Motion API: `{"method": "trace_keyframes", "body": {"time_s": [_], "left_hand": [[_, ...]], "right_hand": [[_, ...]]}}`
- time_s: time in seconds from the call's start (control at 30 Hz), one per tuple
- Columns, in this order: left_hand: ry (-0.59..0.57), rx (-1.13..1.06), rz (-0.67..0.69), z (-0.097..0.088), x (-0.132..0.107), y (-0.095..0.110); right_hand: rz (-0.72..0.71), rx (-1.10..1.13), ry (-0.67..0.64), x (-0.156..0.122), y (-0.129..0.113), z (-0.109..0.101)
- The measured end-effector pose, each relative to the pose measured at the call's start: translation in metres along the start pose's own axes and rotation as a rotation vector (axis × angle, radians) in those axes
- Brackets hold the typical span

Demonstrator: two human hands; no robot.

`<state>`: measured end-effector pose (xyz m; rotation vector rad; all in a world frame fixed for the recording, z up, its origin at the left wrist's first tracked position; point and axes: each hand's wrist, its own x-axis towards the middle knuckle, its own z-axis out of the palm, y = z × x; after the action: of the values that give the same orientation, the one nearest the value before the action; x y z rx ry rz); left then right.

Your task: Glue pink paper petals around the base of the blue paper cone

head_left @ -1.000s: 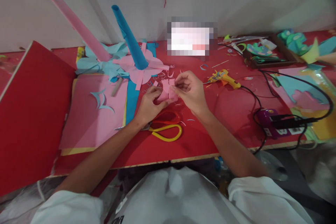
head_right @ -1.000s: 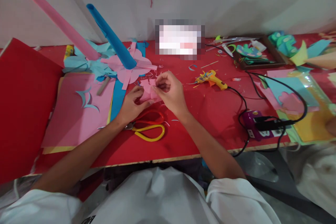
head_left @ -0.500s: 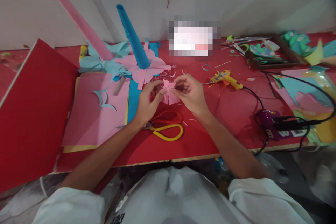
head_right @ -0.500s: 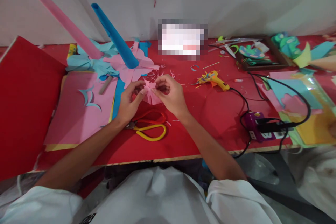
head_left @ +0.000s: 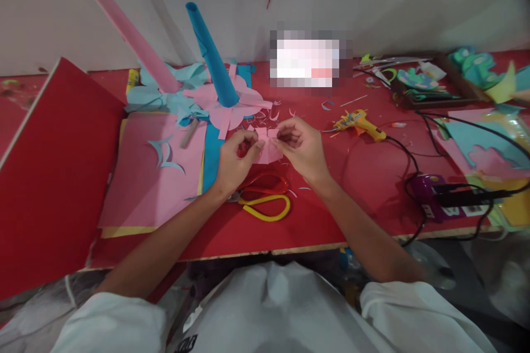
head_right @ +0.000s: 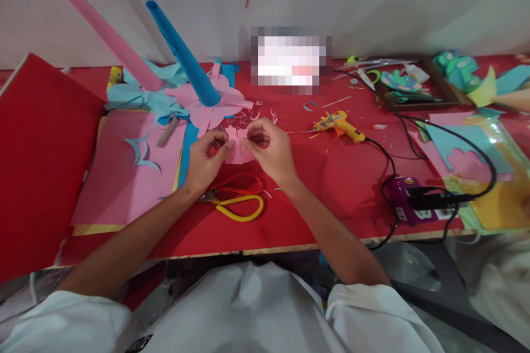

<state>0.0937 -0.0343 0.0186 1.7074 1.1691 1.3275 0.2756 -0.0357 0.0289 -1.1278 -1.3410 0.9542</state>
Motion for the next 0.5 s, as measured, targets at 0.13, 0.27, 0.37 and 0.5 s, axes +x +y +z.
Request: {"method": "trace_keyframes", "body": {"time_s": [0.13,0.27,0.37,0.5], "left_hand": [[-0.001,0.02,-0.01,0.0001,0.0006,0.0019],[0.011,0.027,0.012,-0.0002,0.0004,0.0013],[-0.008,0.031,0.018,-0.0009,0.0004,0.0002],[-0.04,0.035,0.027,-0.0013,0.0009,0.0006]], "right_hand": [[-0.001,0.0,-0.002,-0.0003,-0.0006,0.0014],[-0.012,0.014,0.004,-0.0011,-0.0008,0.0017],[-0.015,0.007,0.004,-0.0016,-0.0012,0.0011],[0.007,0.011,0.003,-0.0017,0.0005,0.0002]]}}
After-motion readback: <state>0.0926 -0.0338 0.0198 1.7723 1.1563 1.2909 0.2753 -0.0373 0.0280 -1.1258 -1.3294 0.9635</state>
